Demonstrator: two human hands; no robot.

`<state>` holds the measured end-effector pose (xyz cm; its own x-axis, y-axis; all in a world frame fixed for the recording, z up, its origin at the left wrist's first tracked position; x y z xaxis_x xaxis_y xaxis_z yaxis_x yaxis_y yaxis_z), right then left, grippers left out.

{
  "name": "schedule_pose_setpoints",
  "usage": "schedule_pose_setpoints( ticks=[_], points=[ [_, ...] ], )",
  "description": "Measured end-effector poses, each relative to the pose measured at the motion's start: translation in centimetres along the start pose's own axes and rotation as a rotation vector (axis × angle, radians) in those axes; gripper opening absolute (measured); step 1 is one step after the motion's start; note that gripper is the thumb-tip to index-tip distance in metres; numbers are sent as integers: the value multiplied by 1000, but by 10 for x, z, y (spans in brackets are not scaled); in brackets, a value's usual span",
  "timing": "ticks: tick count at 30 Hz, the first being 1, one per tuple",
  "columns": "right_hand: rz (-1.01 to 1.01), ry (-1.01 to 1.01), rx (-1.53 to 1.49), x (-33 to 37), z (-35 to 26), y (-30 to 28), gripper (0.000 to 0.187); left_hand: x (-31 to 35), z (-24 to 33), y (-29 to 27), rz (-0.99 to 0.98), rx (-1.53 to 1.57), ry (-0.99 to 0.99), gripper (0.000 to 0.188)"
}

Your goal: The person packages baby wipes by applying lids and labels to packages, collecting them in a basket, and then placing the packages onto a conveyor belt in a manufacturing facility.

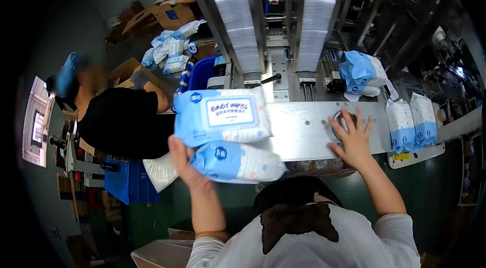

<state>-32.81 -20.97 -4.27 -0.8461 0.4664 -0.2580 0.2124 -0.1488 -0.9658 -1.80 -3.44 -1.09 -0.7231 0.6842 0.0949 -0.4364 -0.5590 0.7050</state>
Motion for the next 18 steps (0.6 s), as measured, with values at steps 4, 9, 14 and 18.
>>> schedule_pose_setpoints(
  ticks=[4,9,14,18],
  points=[
    [110,-97,-461,-8,-12,-11,83,2,-90,-12,178,164,-288,31],
    [171,50,-1186,-27,-51,29,74,25,-137,-9,328,-19,-265,17],
    [-34,71,-1142,-46,-37,41,55,8,-110,-47,234,-295,-259,11],
    [-224,181,-1052,-58,-19,36,50,-7,-73,-81,177,-648,-215,10]
  ],
)
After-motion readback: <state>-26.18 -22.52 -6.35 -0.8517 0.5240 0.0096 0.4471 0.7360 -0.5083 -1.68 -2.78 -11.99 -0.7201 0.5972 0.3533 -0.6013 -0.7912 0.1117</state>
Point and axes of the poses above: each hand's wrist, its own x-axis away from the middle knuckle, its own y-axis out of the palm, z = x × y, the point moved 2 cm from there along -x, towards the middle knuckle, and after that the axes turned 15 degrees about -y, right-handed, at the moved point
